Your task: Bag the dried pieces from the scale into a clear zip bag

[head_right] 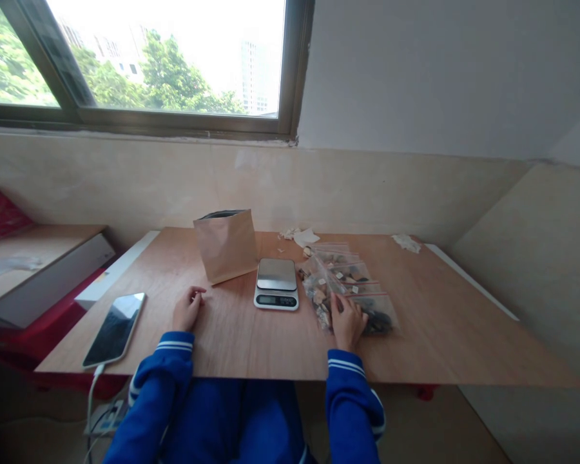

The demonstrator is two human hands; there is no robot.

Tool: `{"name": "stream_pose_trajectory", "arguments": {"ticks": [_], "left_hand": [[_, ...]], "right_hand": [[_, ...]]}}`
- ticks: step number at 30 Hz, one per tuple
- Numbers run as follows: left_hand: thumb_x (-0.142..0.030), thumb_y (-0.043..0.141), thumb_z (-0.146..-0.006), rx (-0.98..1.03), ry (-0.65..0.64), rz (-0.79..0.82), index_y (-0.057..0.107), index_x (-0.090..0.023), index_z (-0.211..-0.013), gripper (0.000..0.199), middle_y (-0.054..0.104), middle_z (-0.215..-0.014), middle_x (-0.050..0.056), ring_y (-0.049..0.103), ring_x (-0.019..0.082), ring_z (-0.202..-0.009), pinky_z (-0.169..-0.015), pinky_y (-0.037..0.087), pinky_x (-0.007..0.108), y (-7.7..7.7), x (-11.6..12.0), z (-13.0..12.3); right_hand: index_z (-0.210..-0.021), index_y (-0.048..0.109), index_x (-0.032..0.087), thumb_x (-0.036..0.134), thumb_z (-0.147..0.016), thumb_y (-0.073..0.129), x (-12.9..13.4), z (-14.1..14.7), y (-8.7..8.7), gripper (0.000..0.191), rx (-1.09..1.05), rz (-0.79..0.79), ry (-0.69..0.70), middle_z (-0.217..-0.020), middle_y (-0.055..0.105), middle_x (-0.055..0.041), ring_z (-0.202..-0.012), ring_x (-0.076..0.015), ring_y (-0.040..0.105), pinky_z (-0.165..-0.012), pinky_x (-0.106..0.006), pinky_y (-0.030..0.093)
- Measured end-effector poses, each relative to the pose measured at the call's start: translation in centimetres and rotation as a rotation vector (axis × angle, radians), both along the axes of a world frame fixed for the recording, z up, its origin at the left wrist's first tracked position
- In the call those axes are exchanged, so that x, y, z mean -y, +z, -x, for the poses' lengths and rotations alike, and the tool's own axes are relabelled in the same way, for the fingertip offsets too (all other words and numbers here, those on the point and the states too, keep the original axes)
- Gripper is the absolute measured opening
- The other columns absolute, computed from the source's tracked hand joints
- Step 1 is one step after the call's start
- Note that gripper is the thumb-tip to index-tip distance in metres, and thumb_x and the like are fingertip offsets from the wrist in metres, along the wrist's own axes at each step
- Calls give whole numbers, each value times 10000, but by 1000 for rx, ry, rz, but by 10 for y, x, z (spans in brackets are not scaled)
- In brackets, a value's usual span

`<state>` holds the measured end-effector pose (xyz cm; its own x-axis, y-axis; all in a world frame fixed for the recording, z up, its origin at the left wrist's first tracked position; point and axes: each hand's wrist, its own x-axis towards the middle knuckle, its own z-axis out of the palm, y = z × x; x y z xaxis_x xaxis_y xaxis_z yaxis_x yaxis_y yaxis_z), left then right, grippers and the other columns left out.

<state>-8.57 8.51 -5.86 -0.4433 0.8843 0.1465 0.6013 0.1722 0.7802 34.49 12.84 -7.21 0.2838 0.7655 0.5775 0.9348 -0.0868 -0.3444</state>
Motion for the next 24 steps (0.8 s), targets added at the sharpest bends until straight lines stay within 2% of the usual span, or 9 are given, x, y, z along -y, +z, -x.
{"name": "stream_pose_trajectory", "arguments": {"ticks": [7, 9, 12, 13, 15, 18, 21, 24], "left_hand": [[-322, 422, -857, 61, 2, -18, 630, -222, -988, 265, 647, -699, 8, 620, 191, -687, -642, 432, 291, -4, -2, 2], [-344, 424, -854, 135, 1, -89, 622, -206, -988, 276, 637, -721, 11, 598, 178, -665, -631, 438, 284, -6, -3, 1], [-363, 450, -834, 273, 37, -196, 602, -183, -934, 255, 614, -723, 8, 544, 146, -590, -591, 437, 267, -1, 0, -8], [-367, 465, -828, 313, 39, -223, 593, -181, -912, 241, 603, -715, 4, 524, 136, -568, -580, 433, 263, 4, 1, -16], [-404, 482, -840, 419, -48, -274, 572, -180, -901, 249, 583, -710, -2, 502, 120, -540, -564, 433, 257, 20, 7, -38], [-468, 459, -897, 518, -245, -380, 545, -191, -875, 290, 582, -716, 5, 538, 126, -609, -596, 448, 248, 58, 18, -80], [-486, 438, -931, 541, -350, -481, 531, -193, -805, 332, 606, -780, 25, 586, 148, -766, -741, 476, 267, 92, 28, -115], [-493, 418, -944, 527, -368, -447, 538, -194, -784, 360, 601, -790, 30, 584, 161, -811, -810, 466, 282, 103, 34, -127]], "right_hand": [[-955, 743, 86, 556, -961, 273, 5, 1, 5, 665, -211, -108, 35, -882, 713, -179, -801, -253, 593, -697, -334, 329], [-959, 747, 90, 549, -969, 265, 14, 15, 17, 665, -233, -118, 7, -882, 705, -185, -797, -259, 582, -691, -341, 332], [-943, 755, 133, 530, -971, 307, 30, 52, 49, 599, -178, -84, -10, -917, 695, -177, -827, -273, 560, -710, -358, 332], [-938, 755, 145, 519, -974, 317, 35, 67, 63, 578, -180, -74, 25, -914, 692, -169, -836, -273, 558, -723, -360, 338], [-932, 751, 158, 511, -979, 327, 43, 98, 92, 553, -216, -70, 168, -898, 688, -147, -844, -262, 566, -752, -356, 365], [-957, 743, 186, 508, -983, 347, 54, 140, 126, 511, -292, -50, 443, -854, 673, -104, -825, -233, 580, -761, -335, 408], [-986, 734, 210, 487, -991, 361, 67, 172, 140, 464, -385, -69, 625, -866, 664, -80, -838, -216, 592, -784, -327, 440], [-987, 729, 214, 459, -998, 365, 79, 195, 138, 438, -414, -70, 663, -874, 649, -74, -844, -214, 584, -801, -338, 457]]}}
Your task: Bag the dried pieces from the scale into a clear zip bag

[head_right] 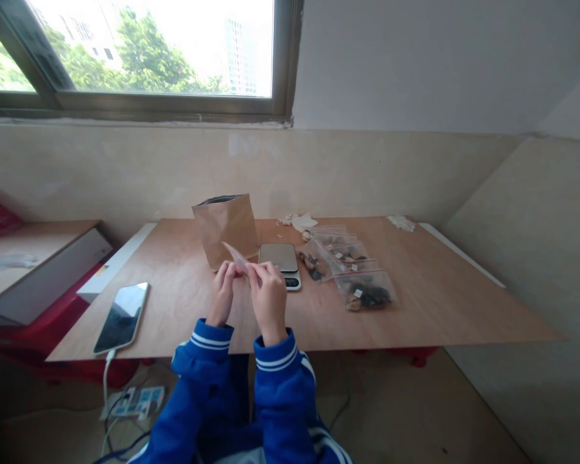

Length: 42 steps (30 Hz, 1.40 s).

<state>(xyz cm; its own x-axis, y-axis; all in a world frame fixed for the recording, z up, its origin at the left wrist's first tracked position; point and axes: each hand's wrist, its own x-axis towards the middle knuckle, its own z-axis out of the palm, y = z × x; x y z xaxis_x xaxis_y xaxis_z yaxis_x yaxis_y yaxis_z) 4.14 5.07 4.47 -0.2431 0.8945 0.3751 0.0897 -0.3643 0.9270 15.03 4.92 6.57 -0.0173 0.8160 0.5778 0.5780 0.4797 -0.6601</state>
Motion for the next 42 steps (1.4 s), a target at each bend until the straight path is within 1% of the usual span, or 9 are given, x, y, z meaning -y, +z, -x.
{"name": "stream_pose_trajectory", "arguments": {"ticks": [7, 14, 21, 27, 30, 32, 37, 39, 42], "left_hand": [[-518, 377, -953, 56, 32, 110, 588, -184, -942, 395, 652, -896, 62, 615, 189, -877, -816, 482, 307, -26, 4, 15], [-437, 442, -939, -91, 52, 112, 600, -196, -904, 290, 647, -890, 62, 613, 193, -852, -790, 485, 312, -39, 1, 34], [-392, 439, -944, -408, 159, -15, 594, -213, -772, 293, 587, -820, 66, 550, 215, -846, -792, 432, 339, -32, 8, 32], [-356, 417, -955, -547, 213, -65, 575, -227, -775, 272, 599, -843, 74, 531, 231, -864, -812, 410, 361, -25, 16, 13], [-384, 429, -940, -489, 270, -45, 537, -226, -724, 289, 574, -798, 58, 529, 216, -821, -769, 415, 337, -25, 17, 16], [-423, 463, -915, -426, 256, 4, 515, -220, -685, 311, 556, -749, 36, 524, 198, -778, -732, 417, 312, -26, 16, 21], [-517, 452, -898, 37, 102, 86, 541, -198, -675, 399, 598, -760, 19, 560, 165, -779, -735, 441, 271, -46, 4, 17], [-529, 395, -915, 318, 92, 115, 610, -195, -778, 420, 659, -897, 43, 598, 172, -860, -768, 465, 275, -59, -3, 10], [-527, 467, -889, 649, 19, 277, 666, -187, -993, 407, 695, -1024, 75, 643, 198, -933, -767, 505, 291, -75, -14, -1]], "right_hand": [[-996, 730, 212, 393, -1000, 391, 7, 26, -14, 384, 24, 51, 90, -897, 626, -71, -877, -210, 582, -804, -334, 485], [-1056, 716, 210, 309, -965, 458, -4, 31, -29, 291, 39, 147, 167, -942, 663, -67, -818, -184, 642, -752, -291, 501], [-831, 724, 218, 340, -887, 529, -5, 26, -31, 238, -40, 208, 102, -805, 721, -25, -657, -165, 623, -662, -267, 473], [-848, 735, 192, 366, -860, 510, -4, 11, -37, 285, -215, 196, -47, -871, 744, -64, -648, -177, 615, -658, -286, 477], [-890, 731, 147, 395, -866, 483, -10, -13, -44, 352, -344, 166, -237, -904, 746, -119, -684, -202, 631, -681, -316, 491], [-909, 721, 126, 437, -866, 495, -11, -29, -46, 388, -433, 164, -271, -885, 747, -134, -690, -211, 645, -676, -324, 500], [-930, 678, 130, 529, -869, 523, -6, -34, -37, 433, -634, 166, -88, -882, 744, -131, -694, -198, 671, -639, -303, 520], [-938, 663, 136, 540, -864, 540, -5, -26, -33, 429, -723, 162, -20, -903, 740, -130, -706, -190, 676, -625, -290, 527], [-963, 657, 144, 542, -862, 554, -6, -14, -33, 423, -820, 196, 40, -874, 735, -107, -668, -168, 666, -604, -277, 528]]}}
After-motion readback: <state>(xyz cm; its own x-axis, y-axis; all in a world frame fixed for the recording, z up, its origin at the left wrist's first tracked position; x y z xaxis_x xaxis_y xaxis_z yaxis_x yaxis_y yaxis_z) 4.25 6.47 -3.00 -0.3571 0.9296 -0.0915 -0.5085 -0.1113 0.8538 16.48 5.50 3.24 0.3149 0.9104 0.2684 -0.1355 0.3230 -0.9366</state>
